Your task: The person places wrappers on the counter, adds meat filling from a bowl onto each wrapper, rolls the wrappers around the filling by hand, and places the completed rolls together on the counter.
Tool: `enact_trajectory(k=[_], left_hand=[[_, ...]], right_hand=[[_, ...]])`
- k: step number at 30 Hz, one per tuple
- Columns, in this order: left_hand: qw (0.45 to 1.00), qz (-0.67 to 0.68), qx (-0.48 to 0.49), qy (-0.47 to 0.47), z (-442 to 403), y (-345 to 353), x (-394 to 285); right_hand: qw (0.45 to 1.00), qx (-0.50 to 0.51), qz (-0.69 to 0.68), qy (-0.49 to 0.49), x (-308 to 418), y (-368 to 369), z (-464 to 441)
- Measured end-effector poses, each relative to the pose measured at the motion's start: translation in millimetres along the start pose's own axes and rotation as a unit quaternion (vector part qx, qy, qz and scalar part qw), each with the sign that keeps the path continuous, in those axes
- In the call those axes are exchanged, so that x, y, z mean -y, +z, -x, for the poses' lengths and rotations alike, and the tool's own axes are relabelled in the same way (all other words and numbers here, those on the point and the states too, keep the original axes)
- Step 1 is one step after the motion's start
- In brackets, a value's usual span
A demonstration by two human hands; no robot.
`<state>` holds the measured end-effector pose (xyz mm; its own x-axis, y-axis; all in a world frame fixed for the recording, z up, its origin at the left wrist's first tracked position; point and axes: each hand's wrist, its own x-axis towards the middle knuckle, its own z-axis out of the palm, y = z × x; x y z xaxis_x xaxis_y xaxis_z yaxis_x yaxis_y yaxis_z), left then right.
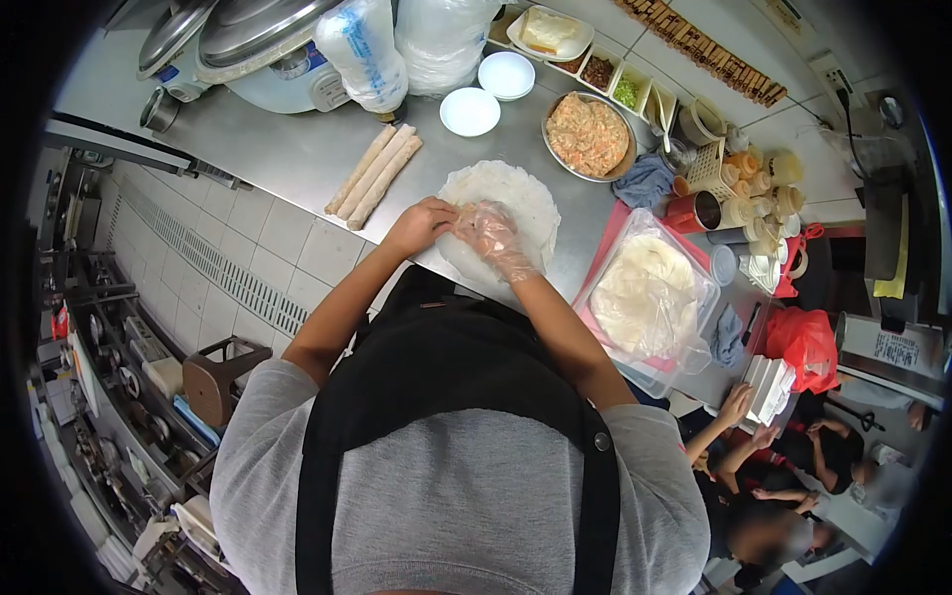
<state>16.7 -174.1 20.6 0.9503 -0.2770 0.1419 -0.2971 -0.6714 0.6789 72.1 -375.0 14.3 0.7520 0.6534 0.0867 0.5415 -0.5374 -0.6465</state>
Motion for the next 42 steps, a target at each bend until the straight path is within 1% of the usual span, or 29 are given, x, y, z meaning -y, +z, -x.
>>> enact_trajectory(k=[1,2,4,5,6,8,10,13,15,17,19,20,22,23,24,25,26,27,28,29,30,31,33,34,37,38,40,41,42], left_hand=[[1.000,-0.001,-0.001,-0.001,0.9,-1.9,1.3],[1.000,0.004,0.000,0.005,0.8,-5.1,3.4],[1.000,0.009,0.001,0.008,2.6,-10.6,0.0],[0.997,0.066,-0.028,-0.017,2.8,-10.6,-4.1],[0.990,0.123,-0.056,-0.042,2.9,-8.1,-6.2],[0.989,0.135,-0.041,-0.038,-2.2,0.1,-3.3],[0.988,0.146,-0.028,-0.032,-7.7,2.7,-4.7],[0.993,0.114,0.005,-0.035,-10.6,2.5,-9.9],[0.990,0.089,0.049,-0.093,-11.7,0.8,-11.7],[0.992,0.071,0.054,-0.090,-13.0,2.9,-11.1],[0.993,0.052,0.057,-0.087,-14.2,0.1,-15.7],[0.992,0.049,0.067,-0.095,-14.3,-1.6,-17.8],[0.991,0.046,0.075,-0.104,-12.7,-2.1,-18.6],[0.994,0.060,0.049,-0.081,-9.5,-0.9,-16.3],[0.995,0.074,0.022,-0.058,-6.7,-0.1,-13.9],[0.995,0.074,0.022,-0.057,-3.6,-1.2,-14.3],[0.995,0.090,-0.028,-0.041,0.5,-1.8,-15.4],[0.991,0.107,-0.077,-0.025,3.3,-1.4,-15.5],[0.991,0.106,-0.077,-0.024,4.5,-0.9,-15.1],[0.984,0.147,-0.088,-0.053,6.7,0.2,-14.7],[0.974,0.187,-0.098,-0.082,10.2,2.8,-13.1],[0.974,0.187,-0.098,-0.084,11.8,4.8,-10.4],[0.986,0.117,-0.051,-0.106,9.8,5.3,-6.8],[0.986,0.117,-0.052,-0.106,10.4,4.4,-7.2],[0.976,0.161,-0.055,-0.134,11.3,-1.7,-7.4],[0.974,0.169,-0.081,-0.130,11.0,-2.1,-8.8],[0.970,0.178,-0.108,-0.127,9.8,2.1,-7.4],[0.971,0.194,-0.097,-0.104,7.5,4.6,-6.4],[0.971,0.209,-0.087,-0.079,5.8,7.2,-3.6]], right_hand=[[0.998,0.060,0.010,0.015,2.1,-4.7,-2.1],[0.998,0.060,0.010,0.012,2.6,-12.6,-4.1],[0.999,-0.011,0.016,-0.029,19.2,-36.9,-3.5],[0.999,-0.010,0.016,-0.030,17.3,-31.0,-1.2],[0.998,-0.045,0.037,-0.034,16.8,-22.6,2.2],[0.994,-0.080,0.059,-0.039,12.7,-10.6,6.5],[0.996,0.026,0.083,-0.017,12.1,-5.9,6.0],[0.993,0.042,0.108,-0.011,1.3,9.0,7.7],[0.993,0.058,0.103,-0.011,-10.4,9.6,7.1],[0.992,0.074,0.097,-0.013,-15.2,7.2,11.0],[0.988,-0.031,0.115,-0.098,-2.2,-5.6,20.7],[0.988,-0.031,0.115,-0.099,-13.0,-2.0,22.5],[0.965,-0.043,0.218,-0.137,-35.8,6.2,24.9],[0.955,-0.047,0.252,-0.150,-37.5,4.9,24.3],[0.979,-0.007,0.188,-0.083,-20.9,-11.4,19.2],[0.992,0.031,0.122,-0.016,-10.5,-20.5,15.4],[0.992,0.029,0.123,-0.016,-8.7,-20.9,14.1],[0.997,-0.023,0.046,-0.062,-7.0,-20.8,13.4],[0.991,-0.074,-0.031,-0.107,-4.9,-19.8,12.6],[0.991,-0.074,-0.033,-0.107,-1.3,-15.8,11.1],[0.994,-0.067,-0.064,-0.063,3.8,-9.3,9.9],[0.994,-0.059,-0.095,-0.020,8.4,-3.8,8.5],[0.997,-0.040,-0.063,-0.015,12.4,4.4,-0.2],[0.999,-0.022,-0.032,-0.011,12.4,6.9,-2.9],[0.999,-0.017,-0.028,-0.004,20.5,-2.3,-8.9],[0.999,-0.016,-0.028,-0.006,26.2,-5.5,-10.1],[0.996,-0.069,0.048,-0.001,38.0,-7.4,-9.5],[0.997,-0.067,0.047,-0.001,36.7,-3.2,-9.4],[0.998,-0.022,0.064,0.012,31.4,3.3,-11.7]])
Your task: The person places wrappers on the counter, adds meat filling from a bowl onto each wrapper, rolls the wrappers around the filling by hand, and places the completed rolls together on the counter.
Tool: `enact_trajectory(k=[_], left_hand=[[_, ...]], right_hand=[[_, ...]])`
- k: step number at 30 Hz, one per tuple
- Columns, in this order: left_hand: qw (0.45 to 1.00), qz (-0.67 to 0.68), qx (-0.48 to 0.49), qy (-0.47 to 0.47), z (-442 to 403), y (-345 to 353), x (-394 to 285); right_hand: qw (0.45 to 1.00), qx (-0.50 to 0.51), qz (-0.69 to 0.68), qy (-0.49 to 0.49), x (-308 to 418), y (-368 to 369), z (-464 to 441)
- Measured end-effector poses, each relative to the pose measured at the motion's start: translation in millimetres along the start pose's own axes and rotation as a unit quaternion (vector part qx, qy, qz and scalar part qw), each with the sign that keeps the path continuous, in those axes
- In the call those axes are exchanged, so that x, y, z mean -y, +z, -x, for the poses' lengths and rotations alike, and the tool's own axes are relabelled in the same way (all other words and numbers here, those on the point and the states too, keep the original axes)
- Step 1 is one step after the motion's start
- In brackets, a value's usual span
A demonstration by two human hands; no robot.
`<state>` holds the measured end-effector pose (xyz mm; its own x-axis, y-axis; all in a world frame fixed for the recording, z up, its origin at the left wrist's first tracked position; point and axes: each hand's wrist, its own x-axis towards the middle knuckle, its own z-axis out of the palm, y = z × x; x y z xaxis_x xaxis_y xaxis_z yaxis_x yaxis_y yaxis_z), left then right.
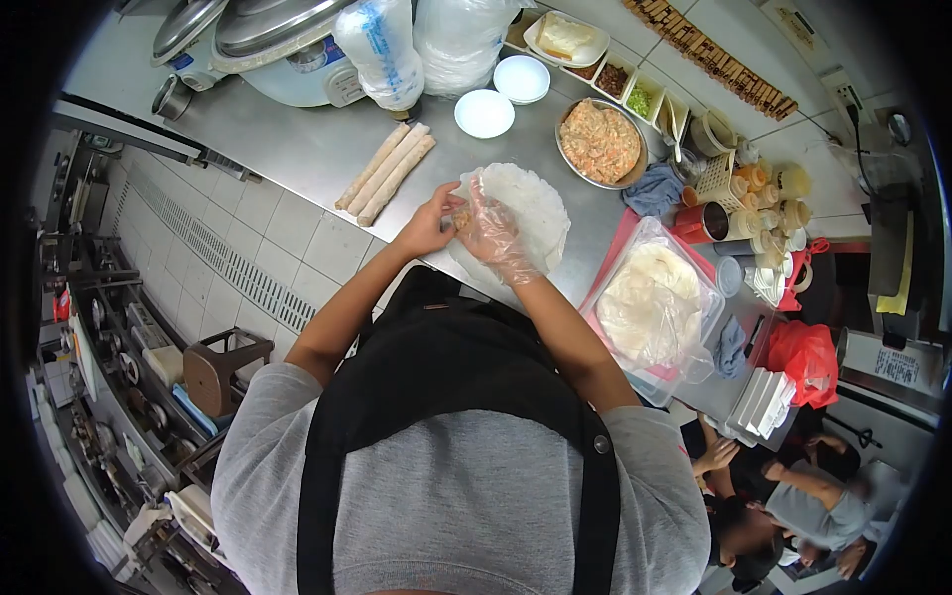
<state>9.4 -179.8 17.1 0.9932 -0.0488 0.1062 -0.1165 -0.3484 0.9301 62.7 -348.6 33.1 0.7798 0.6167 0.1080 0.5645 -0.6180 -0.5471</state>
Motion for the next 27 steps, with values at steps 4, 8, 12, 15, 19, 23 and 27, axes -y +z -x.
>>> enact_trajectory(k=[4,8,12,15,19,23,27], left_hand=[[0.998,-0.048,0.035,-0.024,-3.9,2.7,-1.4],[0.989,-0.120,0.081,-0.007,-8.9,-2.1,-13.2],[0.978,-0.183,0.103,-0.008,-11.1,3.9,-15.4],[0.976,-0.203,0.077,-0.002,-10.1,6.1,-12.2],[0.979,-0.193,0.059,0.029,-10.7,1.8,-14.4],[0.977,-0.186,0.105,-0.013,-9.6,-10.0,-19.1],[0.993,-0.107,-0.046,-0.005,-8.8,-10.0,6.0]], right_hand=[[1.000,0.011,0.019,-0.021,-9.2,15.1,2.7],[0.997,0.003,-0.034,-0.067,-19.5,6.2,10.0],[0.997,0.022,0.049,-0.055,-37.9,2.5,20.6],[0.997,0.036,0.048,-0.049,-44.6,-4.8,23.7],[0.995,0.031,0.031,-0.085,-64.3,-11.2,32.3],[0.994,0.029,0.039,-0.094,-75.3,-17.8,37.4],[0.997,0.058,0.036,0.042,-53.6,-44.7,48.8]])
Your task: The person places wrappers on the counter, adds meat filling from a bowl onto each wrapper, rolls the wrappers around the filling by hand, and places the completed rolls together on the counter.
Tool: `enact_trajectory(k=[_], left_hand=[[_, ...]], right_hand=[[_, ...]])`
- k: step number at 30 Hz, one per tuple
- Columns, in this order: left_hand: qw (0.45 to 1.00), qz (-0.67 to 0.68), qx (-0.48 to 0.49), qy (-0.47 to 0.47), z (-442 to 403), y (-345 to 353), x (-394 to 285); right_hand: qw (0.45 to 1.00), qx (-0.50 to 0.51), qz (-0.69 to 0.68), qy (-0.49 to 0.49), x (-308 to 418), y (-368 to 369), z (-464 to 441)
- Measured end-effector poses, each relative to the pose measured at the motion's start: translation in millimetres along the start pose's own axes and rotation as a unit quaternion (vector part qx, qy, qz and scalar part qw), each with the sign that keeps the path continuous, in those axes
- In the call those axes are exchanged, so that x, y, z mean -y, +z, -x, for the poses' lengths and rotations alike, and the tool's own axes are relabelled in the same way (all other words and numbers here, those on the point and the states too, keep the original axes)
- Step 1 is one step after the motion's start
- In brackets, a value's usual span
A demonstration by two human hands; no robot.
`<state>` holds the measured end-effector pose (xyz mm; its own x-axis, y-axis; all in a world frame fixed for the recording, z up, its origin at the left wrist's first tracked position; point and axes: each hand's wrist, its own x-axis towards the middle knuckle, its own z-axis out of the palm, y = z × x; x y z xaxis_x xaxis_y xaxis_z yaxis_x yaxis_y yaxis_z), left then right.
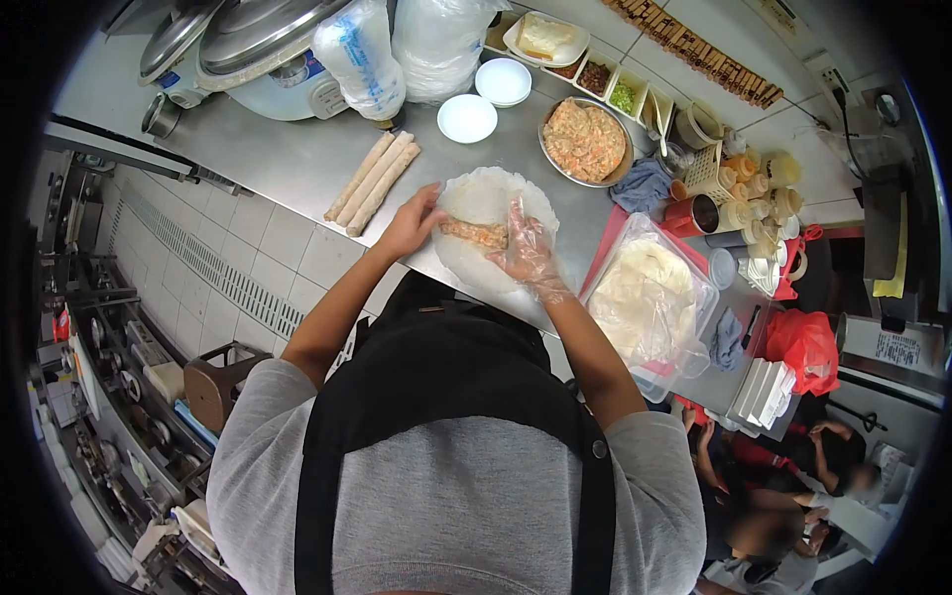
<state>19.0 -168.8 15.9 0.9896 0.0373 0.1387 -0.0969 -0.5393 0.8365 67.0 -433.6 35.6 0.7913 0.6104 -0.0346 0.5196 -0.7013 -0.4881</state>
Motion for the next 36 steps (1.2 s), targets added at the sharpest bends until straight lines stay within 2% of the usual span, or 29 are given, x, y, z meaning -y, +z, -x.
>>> enact_trajectory(k=[2,4,6,12,14,16,17,18,19,20,22,23,25,27,28,30,34,36], left_hand=[[0.999,-0.038,-0.004,-0.032,-6.1,1.2,5.4],[0.995,-0.075,-0.007,-0.066,-13.1,5.1,0.6],[0.988,-0.085,0.030,-0.127,-23.3,12.4,-3.1],[0.986,-0.151,0.020,-0.061,-31.3,4.0,0.2],[0.980,-0.181,0.044,-0.076,-31.8,-4.7,-5.6],[0.971,-0.212,0.064,-0.093,-30.0,-16.1,-14.8],[0.984,-0.161,0.055,-0.049,-27.1,-20.5,-20.6],[0.993,-0.107,0.046,-0.006,-25.2,-21.6,-24.0],[0.993,-0.106,0.042,-0.010,-25.8,-20.1,-23.5],[0.995,-0.073,0.066,-0.008,-25.2,-17.9,-22.7],[0.995,-0.039,0.092,-0.009,-23.3,-8.6,-13.1],[0.992,-0.053,0.116,0.006,-25.2,-1.4,-5.5],[0.988,-0.067,0.139,0.022,-27.2,2.4,-2.5],[0.978,-0.002,0.207,0.005,-27.1,-3.2,-8.8],[0.978,-0.002,0.207,0.005,-25.8,-6.1,-7.9],[0.983,-0.019,0.142,0.114,-24.1,-13.5,-1.2],[0.982,-0.005,0.121,0.142,-17.6,-22.7,3.1],[0.985,0.044,0.163,-0.040,-9.2,-27.0,-8.3]], right_hand=[[1.000,-0.022,0.000,0.000,-7.0,5.5,3.1],[0.998,0.024,-0.054,0.001,-8.0,4.8,6.0],[0.998,0.011,-0.054,-0.006,-5.8,9.9,2.7],[0.997,-0.004,-0.072,-0.006,13.0,21.8,-1.2],[0.998,0.000,-0.065,-0.003,11.8,23.5,5.3],[0.991,-0.132,0.016,-0.009,-1.9,21.2,24.4],[0.991,-0.131,0.015,-0.014,-6.3,13.5,30.5],[0.996,-0.078,0.013,0.035,1.5,-10.7,34.9],[0.996,-0.023,0.012,0.084,6.9,-24.1,36.6],[0.996,-0.017,0.011,0.083,9.5,-21.8,36.2],[0.990,-0.136,-0.025,-0.016,18.4,-12.9,27.3],[0.990,-0.136,-0.025,-0.017,24.3,-6.6,16.0],[0.985,-0.136,-0.071,-0.077,40.5,9.5,-10.3],[0.988,-0.111,-0.085,-0.056,59.4,18.7,-28.9],[0.991,-0.086,-0.101,-0.035,64.6,23.1,-35.1],[0.987,-0.104,-0.109,-0.063,65.6,31.5,-43.1],[0.984,-0.133,-0.078,-0.094,49.3,46.6,-50.0],[0.985,-0.105,-0.118,-0.068,49.0,46.6,-52.4]])
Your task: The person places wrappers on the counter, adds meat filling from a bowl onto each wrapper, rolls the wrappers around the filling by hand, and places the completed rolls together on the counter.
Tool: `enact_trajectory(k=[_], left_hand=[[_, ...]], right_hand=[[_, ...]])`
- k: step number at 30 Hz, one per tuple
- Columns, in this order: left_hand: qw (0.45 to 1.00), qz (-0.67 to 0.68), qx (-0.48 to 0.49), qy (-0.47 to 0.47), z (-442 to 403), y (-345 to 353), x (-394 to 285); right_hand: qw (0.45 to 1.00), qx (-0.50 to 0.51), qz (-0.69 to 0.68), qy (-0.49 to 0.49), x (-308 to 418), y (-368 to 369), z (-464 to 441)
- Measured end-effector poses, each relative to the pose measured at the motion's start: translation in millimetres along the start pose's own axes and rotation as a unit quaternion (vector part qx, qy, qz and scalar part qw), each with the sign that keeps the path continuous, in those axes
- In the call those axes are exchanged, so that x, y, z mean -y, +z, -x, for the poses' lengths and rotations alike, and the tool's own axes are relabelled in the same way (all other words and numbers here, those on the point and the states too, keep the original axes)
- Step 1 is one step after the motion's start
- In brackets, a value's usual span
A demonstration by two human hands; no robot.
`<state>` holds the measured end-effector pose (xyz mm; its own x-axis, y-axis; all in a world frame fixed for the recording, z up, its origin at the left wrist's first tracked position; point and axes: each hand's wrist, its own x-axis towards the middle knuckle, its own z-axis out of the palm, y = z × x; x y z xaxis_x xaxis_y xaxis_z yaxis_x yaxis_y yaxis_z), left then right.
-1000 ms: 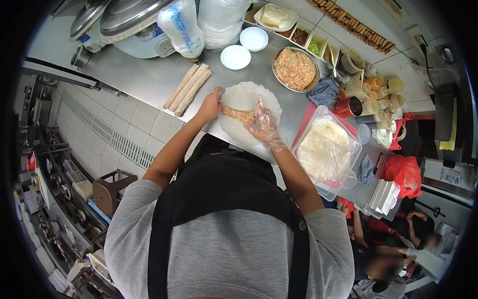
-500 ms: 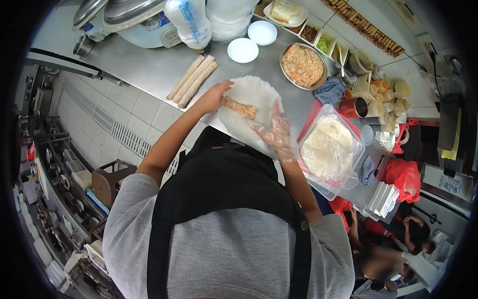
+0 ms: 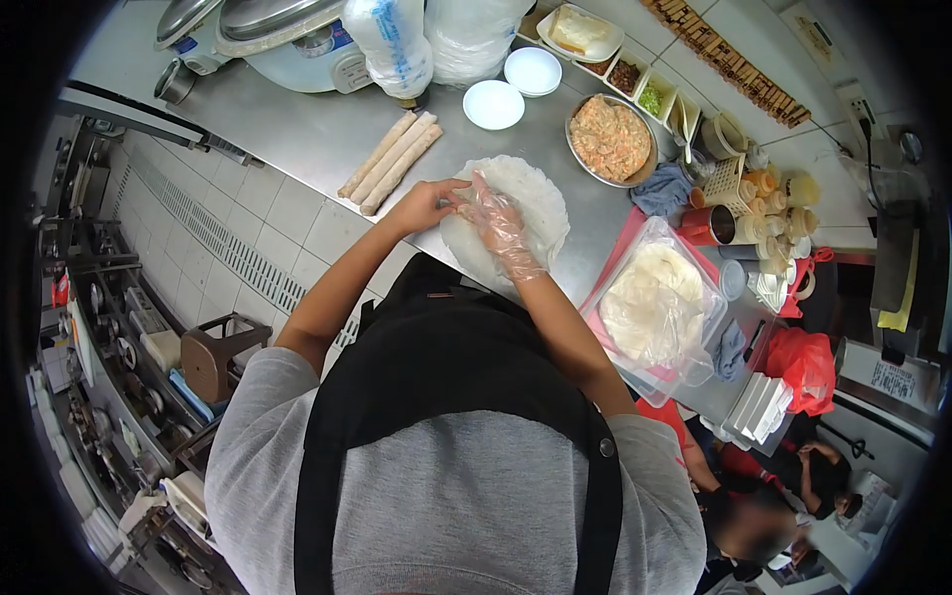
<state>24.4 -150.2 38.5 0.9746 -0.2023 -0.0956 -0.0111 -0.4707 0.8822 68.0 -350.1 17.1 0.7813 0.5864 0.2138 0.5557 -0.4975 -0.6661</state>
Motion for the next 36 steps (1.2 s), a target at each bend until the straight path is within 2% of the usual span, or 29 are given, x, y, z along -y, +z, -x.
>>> enact_trajectory(k=[1,3,5,7,9,11,13,16,19,22,26,29,32,34,36], left_hand=[[1.000,0.000,-0.001,-0.001,1.2,0.3,-1.3],[0.998,-0.034,-0.038,-0.034,1.1,1.9,-3.1],[0.999,-0.002,-0.050,-0.016,0.4,1.8,-0.1],[0.997,0.026,-0.066,0.001,-1.5,0.4,8.0],[0.995,0.019,-0.072,0.071,-4.3,5.0,14.3],[0.997,0.026,-0.044,0.058,-7.0,11.0,19.8],[0.999,0.028,-0.021,0.028,-6.1,14.7,18.7],[0.998,-0.041,-0.005,0.052,-8.3,14.0,14.2],[0.992,-0.105,0.027,0.062,-5.9,10.5,6.8],[0.989,-0.139,0.021,0.044,-6.8,13.9,5.1],[0.991,-0.127,0.014,0.049,-6.3,8.6,5.6],[0.989,-0.137,0.020,0.057,-7.7,6.5,3.6],[0.987,-0.149,0.022,0.057,-9.1,4.0,1.5],[0.966,-0.216,-0.016,0.145,-10.8,7.4,9.1],[0.967,-0.220,-0.015,0.128,-11.7,12.8,5.5]], right_hand=[[0.998,0.022,-0.038,0.039,5.0,-2.6,-0.7],[0.997,0.039,-0.057,0.032,7.9,0.8,-6.6],[0.995,0.057,-0.076,0.023,7.4,2.2,-10.0],[0.994,0.027,0.102,-0.015,10.8,1.4,-13.1],[0.995,0.015,0.093,-0.021,15.4,2.7,-11.7],[0.996,0.003,0.086,-0.024,18.3,2.6,-9.1],[0.985,0.110,0.126,0.032,12.8,9.2,-4.7],[0.985,0.124,0.116,0.007,-3.2,17.9,2.5],[0.993,0.100,0.059,0.014,-16.2,17.0,13.2],[0.989,0.100,0.105,0.028,-27.6,14.4,21.8],[0.990,0.100,0.099,0.017,-38.0,5.2,26.9],[0.987,0.121,0.095,0.047,-32.8,-7.9,30.6],[0.991,0.073,0.116,0.012,-50.0,-12.0,38.1],[0.989,0.078,0.126,-0.019,-44.5,-24.7,35.8],[0.994,0.047,0.095,-0.005,-16.1,-39.6,28.1]])
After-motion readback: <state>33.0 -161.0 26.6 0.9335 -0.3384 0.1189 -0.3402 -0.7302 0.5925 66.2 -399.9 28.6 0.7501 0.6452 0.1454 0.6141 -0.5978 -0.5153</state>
